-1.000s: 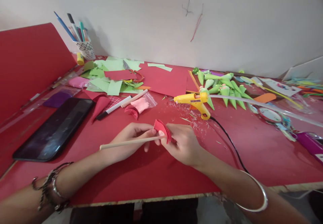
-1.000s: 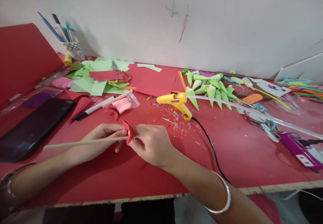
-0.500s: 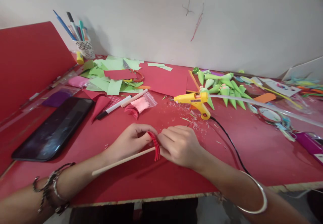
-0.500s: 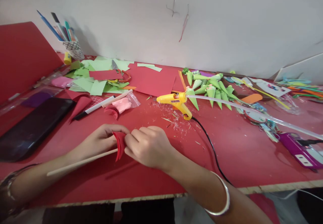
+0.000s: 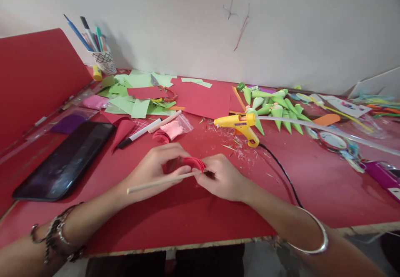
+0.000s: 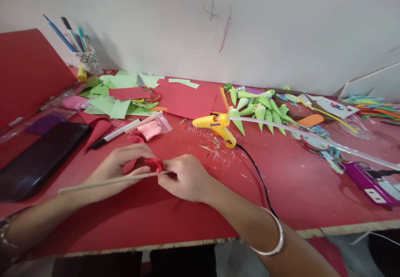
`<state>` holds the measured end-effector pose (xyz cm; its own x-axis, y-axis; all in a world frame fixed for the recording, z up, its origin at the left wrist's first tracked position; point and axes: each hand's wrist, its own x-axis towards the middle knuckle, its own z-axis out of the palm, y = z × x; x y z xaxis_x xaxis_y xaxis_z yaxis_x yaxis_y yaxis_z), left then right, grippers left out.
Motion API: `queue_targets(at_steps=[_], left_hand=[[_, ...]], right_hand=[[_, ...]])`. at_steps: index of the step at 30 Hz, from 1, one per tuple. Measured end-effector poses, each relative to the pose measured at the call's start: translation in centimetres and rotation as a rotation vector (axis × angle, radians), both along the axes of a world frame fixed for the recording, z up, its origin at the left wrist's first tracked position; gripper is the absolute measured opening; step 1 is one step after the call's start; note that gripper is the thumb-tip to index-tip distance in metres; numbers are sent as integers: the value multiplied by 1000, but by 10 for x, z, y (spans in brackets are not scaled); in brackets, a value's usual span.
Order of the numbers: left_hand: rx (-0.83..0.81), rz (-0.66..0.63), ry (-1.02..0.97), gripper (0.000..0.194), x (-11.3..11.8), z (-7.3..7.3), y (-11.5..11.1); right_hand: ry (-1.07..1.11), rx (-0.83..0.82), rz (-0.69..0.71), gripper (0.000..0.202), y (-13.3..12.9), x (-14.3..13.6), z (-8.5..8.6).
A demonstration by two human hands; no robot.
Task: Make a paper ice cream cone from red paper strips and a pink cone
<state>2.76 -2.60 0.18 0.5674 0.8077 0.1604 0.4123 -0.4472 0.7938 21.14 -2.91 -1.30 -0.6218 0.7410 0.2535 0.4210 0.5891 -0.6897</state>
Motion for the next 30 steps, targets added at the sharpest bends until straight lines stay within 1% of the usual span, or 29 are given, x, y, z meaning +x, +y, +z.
queue_targets(at_steps=[4, 6, 8, 11, 14, 17, 19, 23, 26, 28, 30], left_hand=[[-60, 115, -5, 16, -2, -1, 2], [-107, 208, -75, 15, -2, -3, 4], [-168, 274, -173, 16, -1, -5, 6], [-268, 255, -255, 18, -1, -6, 7], [-302, 264, -209, 21, -1, -3, 6], [-281, 280, -109, 18, -1, 0, 3], [-264, 258, -79, 18, -1, 0, 2], [-212, 293, -90, 22, -3, -6, 3], [-127, 277, -112, 19, -3, -12, 3], [-131, 256, -132, 17, -3, -12, 3], [-188, 262, -163, 15, -1, -9, 2]], right_hand=[[43, -87, -16, 24, -1, 0, 1], [77, -141, -39, 19, -1, 0, 3], [100, -158, -82, 13, -2, 1, 3], [59, -100, -176, 15, -1, 1, 3], [36, -34, -225, 16, 0, 1, 3], [58, 26, -229, 17, 0, 1, 4], [48, 44, -214, 16, 1, 1, 4], [13, 24, -224, 17, 3, 1, 2], [-14, 47, -233, 17, 5, 2, 1], [-49, 77, -232, 17, 7, 3, 0], [-78, 85, -223, 22, 8, 3, 0]])
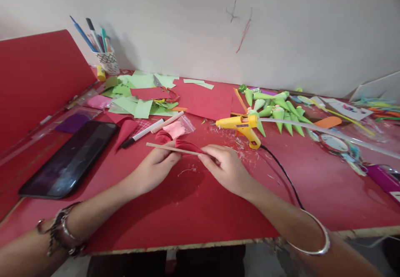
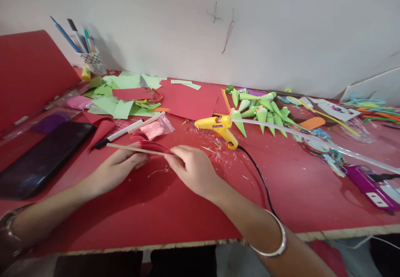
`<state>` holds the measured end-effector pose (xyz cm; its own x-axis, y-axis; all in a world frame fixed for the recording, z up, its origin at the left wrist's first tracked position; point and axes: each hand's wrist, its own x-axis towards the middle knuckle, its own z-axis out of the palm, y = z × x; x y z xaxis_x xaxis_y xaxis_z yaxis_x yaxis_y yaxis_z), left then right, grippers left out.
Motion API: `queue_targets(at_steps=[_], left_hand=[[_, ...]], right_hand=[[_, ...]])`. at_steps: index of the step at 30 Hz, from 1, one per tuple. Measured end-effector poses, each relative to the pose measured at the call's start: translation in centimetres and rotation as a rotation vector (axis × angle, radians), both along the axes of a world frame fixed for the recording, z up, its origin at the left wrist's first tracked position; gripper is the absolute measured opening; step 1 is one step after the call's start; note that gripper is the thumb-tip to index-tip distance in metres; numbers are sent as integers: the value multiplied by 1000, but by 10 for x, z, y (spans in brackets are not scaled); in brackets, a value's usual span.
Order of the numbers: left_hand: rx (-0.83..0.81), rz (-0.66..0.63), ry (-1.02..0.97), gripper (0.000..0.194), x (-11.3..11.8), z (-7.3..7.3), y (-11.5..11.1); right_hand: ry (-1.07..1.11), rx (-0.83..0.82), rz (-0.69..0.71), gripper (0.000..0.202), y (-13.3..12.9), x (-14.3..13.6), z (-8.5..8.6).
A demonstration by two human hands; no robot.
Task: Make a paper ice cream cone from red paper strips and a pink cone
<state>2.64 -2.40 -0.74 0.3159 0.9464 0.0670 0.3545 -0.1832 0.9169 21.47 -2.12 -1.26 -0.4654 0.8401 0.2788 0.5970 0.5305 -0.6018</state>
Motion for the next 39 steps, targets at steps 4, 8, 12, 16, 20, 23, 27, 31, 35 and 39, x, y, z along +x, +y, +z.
queue_targets(at_steps=[4, 8, 12, 16, 20, 23, 27, 31, 35, 39], left_hand=[[-110, -63, -109, 17, 4, 10, -2], [-180, -84, -156, 16, 4, 9, -1], [-172, -6, -110, 17, 1, 1, 1], [-136, 40, -69, 17, 1, -1, 2], [-131, 0, -132, 16, 2, 3, 2], [-120, -46, -173, 19, 3, 7, 1], [-139, -176, -194, 24, 1, 9, -2], [-140, -224, -207, 25, -1, 8, -2], [-152, -256, -214, 25, 0, 8, -2], [-127, -229, -177, 25, 1, 8, -4]], right_hand=[[-1, -39, 57, 27, 0, 0, 2], [-7, -78, 85, 29, -1, -2, 2], [70, -67, 50, 19, -2, -3, -2], [119, -16, 51, 17, -2, -3, -4], [116, -121, 106, 26, -2, -3, 0], [196, -338, 176, 30, -2, -2, 1], [380, -618, 286, 31, -1, -1, 0], [500, -806, 343, 31, -1, 0, -1], [490, -813, 318, 31, -1, -1, -1], [324, -612, 296, 32, -2, -2, 0]])
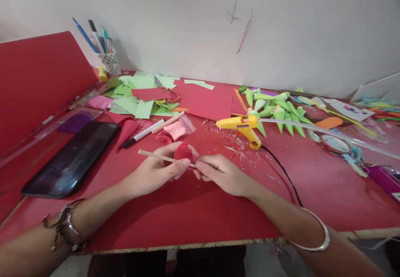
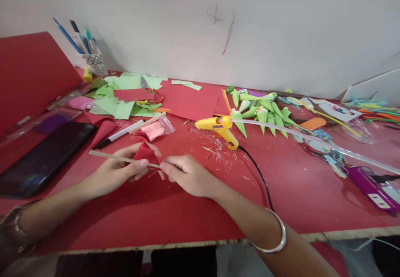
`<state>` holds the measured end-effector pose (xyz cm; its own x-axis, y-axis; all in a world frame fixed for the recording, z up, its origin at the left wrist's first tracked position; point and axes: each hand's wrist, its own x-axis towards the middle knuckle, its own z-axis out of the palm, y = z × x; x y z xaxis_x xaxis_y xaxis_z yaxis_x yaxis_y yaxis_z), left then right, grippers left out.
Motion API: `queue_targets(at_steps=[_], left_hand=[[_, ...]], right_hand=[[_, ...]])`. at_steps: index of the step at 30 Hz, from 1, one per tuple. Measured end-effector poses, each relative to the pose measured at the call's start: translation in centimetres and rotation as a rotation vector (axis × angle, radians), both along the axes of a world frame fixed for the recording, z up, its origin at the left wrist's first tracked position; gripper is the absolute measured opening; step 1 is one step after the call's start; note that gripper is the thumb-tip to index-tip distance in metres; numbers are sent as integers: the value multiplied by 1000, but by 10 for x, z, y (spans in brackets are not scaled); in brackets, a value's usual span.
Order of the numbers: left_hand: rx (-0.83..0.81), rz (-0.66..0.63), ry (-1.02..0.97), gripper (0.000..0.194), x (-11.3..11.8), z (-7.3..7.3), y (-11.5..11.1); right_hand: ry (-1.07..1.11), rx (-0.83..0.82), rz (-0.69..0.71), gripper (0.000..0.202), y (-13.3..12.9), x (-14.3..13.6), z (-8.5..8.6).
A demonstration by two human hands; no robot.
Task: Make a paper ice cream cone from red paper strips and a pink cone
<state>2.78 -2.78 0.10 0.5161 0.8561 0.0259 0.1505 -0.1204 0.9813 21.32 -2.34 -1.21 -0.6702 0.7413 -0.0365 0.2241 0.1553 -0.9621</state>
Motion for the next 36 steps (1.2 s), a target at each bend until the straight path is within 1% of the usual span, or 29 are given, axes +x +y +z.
queue_targets(at_steps=[4, 7, 9, 12, 14, 15, 17, 18, 20, 22, 24, 27, 30, 36], left_hand=[[9, 38, 15, 22, 1, -1, 0], [-7, 70, -14, 15, 2, -1, 0], [-34, 86, -37, 14, 3, -1, 0], [-104, 103, -57, 15, 4, 0, -2], [-140, 108, -54, 15, 5, 0, -2], [-145, 109, -52, 15, 5, 0, -3], [-128, 107, -50, 15, 5, 0, -3], [-109, 102, -52, 15, 5, 0, -3], [-62, 83, -60, 16, 4, -1, -3], [-18, 64, -61, 19, 4, -2, -2], [14, 55, -58, 21, 4, -3, -3], [47, 49, -64, 20, 4, -5, -3], [68, 28, -77, 18, 3, -6, -3], [113, -2, -53, 19, 2, -6, -2]], right_hand=[[-222, 371, -70, 31, -1, 1, 0], [-372, 668, -144, 22, -1, 1, -2], [-452, 883, -177, 20, -2, 1, -3], [-550, 1184, -182, 21, -4, 1, -3], [-602, 1301, -186, 19, -6, 0, -2], [-615, 1325, -192, 19, -7, 0, -1], [-609, 1301, -204, 22, -9, -1, 0], [-592, 1242, -211, 24, -9, -1, 1], [-525, 1039, -205, 27, -10, -2, 3], [-424, 781, -170, 27, -11, -3, 6], [-315, 561, -130, 27, -10, -3, 7], [-196, 349, -115, 29, -8, -4, 8], [-140, 251, -113, 28, -6, -3, 7], [-133, 257, -97, 23, -6, -4, 7]])
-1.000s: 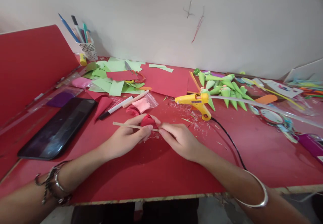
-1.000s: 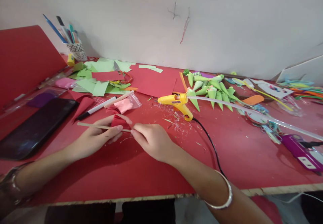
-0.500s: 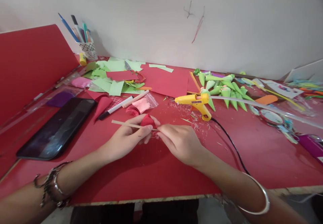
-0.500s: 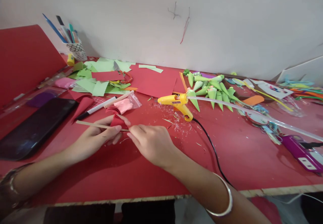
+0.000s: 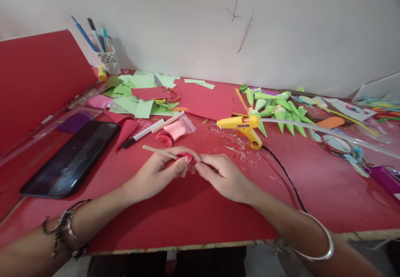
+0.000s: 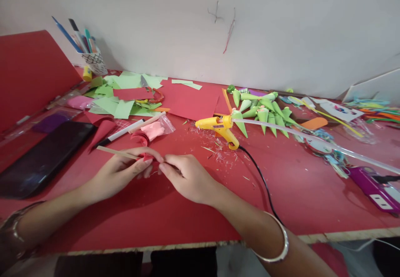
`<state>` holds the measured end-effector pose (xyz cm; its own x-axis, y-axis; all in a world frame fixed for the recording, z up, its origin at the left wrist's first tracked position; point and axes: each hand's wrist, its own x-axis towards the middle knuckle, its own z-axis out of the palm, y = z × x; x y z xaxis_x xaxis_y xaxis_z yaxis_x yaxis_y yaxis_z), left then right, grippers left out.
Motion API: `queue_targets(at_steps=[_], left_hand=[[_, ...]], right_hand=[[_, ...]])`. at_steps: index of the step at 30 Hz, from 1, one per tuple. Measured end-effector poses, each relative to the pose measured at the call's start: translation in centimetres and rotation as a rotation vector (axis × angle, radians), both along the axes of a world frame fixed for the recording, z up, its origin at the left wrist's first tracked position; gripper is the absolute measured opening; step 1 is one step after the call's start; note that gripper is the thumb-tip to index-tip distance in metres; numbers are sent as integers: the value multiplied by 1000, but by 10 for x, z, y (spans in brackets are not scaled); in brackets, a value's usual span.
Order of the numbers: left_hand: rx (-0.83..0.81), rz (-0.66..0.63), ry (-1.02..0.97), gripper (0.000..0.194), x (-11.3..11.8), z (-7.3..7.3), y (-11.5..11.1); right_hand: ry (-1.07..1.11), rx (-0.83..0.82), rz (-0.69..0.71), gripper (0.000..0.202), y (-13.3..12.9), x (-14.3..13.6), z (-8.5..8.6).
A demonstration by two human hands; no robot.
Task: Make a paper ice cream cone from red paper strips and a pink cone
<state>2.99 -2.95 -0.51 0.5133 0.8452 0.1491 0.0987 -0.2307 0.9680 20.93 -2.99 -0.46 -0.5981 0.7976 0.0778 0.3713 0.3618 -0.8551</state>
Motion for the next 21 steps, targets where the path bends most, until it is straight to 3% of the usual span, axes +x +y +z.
queue_targets(at_steps=[8, 12, 17, 19, 21], left_hand=[[65, -88, -6, 21, -1, -5, -1], [6, -29, 29, 19, 1, -1, -3], [-34, 20, 18, 31, -5, 4, 1], [-24, -73, -2, 43, -13, 6, 6], [-116, -205, -83, 64, -20, 9, 10]], right_hand=[[97, -143, 112, 33, -1, -1, -3], [59, -73, 72, 31, 1, 1, -1], [-71, 278, -69, 26, 4, 6, -1], [-156, 519, -117, 24, 5, 9, -2], [-279, 816, -134, 23, 6, 12, -2]])
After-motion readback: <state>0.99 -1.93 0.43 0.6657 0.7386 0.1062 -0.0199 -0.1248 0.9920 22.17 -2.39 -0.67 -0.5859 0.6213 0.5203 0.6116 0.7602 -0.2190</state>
